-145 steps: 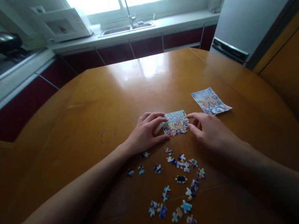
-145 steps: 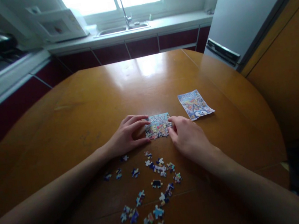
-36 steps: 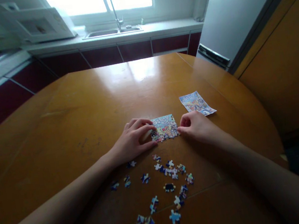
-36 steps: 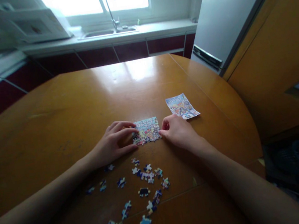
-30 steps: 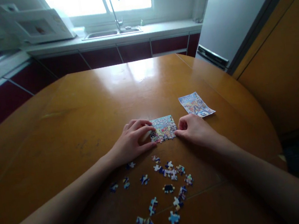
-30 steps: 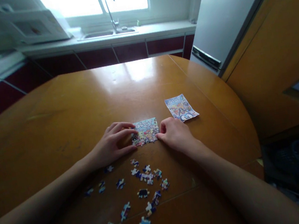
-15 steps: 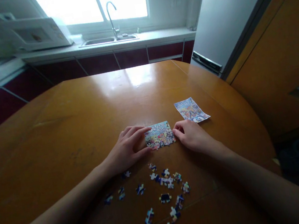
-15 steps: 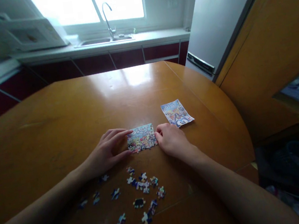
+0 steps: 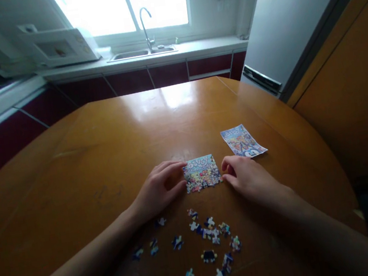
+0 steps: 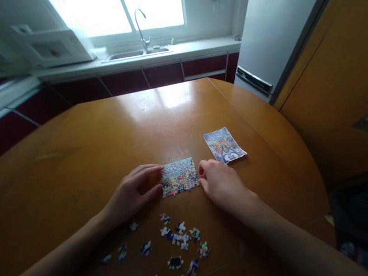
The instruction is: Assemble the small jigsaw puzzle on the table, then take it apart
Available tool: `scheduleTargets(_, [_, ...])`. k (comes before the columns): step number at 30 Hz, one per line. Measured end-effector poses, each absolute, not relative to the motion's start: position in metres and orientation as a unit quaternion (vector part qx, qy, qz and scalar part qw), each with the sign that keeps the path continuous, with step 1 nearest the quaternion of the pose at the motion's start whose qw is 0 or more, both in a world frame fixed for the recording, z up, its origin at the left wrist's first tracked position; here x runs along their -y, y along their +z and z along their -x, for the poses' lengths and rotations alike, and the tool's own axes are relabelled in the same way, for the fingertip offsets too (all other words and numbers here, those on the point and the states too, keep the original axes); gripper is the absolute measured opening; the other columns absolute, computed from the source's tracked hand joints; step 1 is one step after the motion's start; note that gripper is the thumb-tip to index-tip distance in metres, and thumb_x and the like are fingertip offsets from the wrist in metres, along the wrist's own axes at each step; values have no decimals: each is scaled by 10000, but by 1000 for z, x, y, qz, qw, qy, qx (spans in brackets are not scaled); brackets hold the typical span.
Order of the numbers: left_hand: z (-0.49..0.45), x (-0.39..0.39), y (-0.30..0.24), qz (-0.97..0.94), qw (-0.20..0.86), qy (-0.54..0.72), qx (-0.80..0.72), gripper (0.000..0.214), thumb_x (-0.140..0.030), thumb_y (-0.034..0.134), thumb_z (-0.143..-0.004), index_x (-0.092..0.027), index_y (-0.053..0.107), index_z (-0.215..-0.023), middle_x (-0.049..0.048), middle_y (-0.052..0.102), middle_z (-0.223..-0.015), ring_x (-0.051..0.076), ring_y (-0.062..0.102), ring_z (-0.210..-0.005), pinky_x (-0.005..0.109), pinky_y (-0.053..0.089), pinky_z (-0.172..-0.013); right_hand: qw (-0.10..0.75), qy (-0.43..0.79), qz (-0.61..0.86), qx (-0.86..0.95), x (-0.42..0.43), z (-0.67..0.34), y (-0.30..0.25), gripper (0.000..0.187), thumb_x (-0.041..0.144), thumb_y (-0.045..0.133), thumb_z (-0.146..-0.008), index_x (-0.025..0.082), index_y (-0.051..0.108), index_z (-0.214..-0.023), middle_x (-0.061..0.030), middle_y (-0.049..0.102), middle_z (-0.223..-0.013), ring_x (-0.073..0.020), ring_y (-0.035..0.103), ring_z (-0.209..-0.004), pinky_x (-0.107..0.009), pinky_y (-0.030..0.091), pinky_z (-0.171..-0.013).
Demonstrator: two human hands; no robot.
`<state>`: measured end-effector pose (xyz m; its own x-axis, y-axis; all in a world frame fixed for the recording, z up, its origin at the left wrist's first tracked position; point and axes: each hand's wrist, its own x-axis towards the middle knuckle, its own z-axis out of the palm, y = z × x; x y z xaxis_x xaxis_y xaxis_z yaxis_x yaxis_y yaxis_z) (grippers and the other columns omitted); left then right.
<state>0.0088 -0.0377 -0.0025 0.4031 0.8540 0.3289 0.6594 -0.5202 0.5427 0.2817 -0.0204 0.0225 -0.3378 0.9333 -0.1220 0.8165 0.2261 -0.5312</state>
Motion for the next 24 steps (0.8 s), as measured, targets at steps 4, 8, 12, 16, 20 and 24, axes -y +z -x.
scheduleTargets(4, [-9, 37, 0, -853, 164, 266, -419, 481, -354, 711, -874, -282, 586, -1332, 63, 645, -1297, 250, 556, -1221, 475, 471, -1052, 90, 257, 559, 783, 24, -281, 23, 68, 217, 670, -858, 203, 648, -795, -63, 698, -849, -175, 599, -707, -304, 401, -622])
scheduleTargets(8, [-8, 36, -2, -865, 150, 243, -413, 556, -378, 738, -848, -298, 564, -1370, 60, 633, -1334, 274, 526, -1240, 508, 447, -1060, 90, 240, 551, 794, 25, -279, 20, 90, 243, 689, -847, 201, 644, -782, -51, 687, -840, -170, 587, -705, -293, 378, -609])
scheduleTargets(12, [-7, 35, -3, -867, 147, 248, -406, 545, -382, 735, -851, -294, 576, -1365, 69, 633, -1331, 279, 536, -1214, 500, 461, -1034, 106, 220, 553, 796, 26, -277, 18, 120, 245, 711, -829, 195, 630, -755, -39, 678, -805, -165, 574, -696, -288, 360, -605])
scheduleTargets(16, [-7, 34, -4, -868, 144, 245, -406, 534, -395, 736, -852, -296, 588, -1355, 73, 631, -1333, 283, 539, -1216, 497, 463, -1030, 111, 210, 558, 795, 25, -275, 17, 128, 253, 710, -828, 199, 631, -744, -38, 677, -797, -168, 576, -702, -289, 346, -601])
scheduleTargets(20, [-5, 33, -6, -870, 142, 242, -405, 472, -399, 738, -855, -302, 625, -1303, 59, 646, -1310, 272, 543, -1217, 484, 461, -1034, 109, 202, 566, 792, 25, -274, 14, 116, 268, 700, -837, 203, 637, -764, -38, 681, -801, -176, 586, -718, -291, 339, -603])
scheduleTargets(24, [-4, 32, -8, -874, 139, 231, -404, 334, -401, 726, -868, -316, 686, -1189, 36, 638, -1324, 264, 543, -1219, 478, 462, -1030, 111, 192, 567, 793, 25, -273, 13, 122, 269, 683, -845, 201, 627, -761, -36, 683, -801, -179, 585, -716, -295, 340, -606])
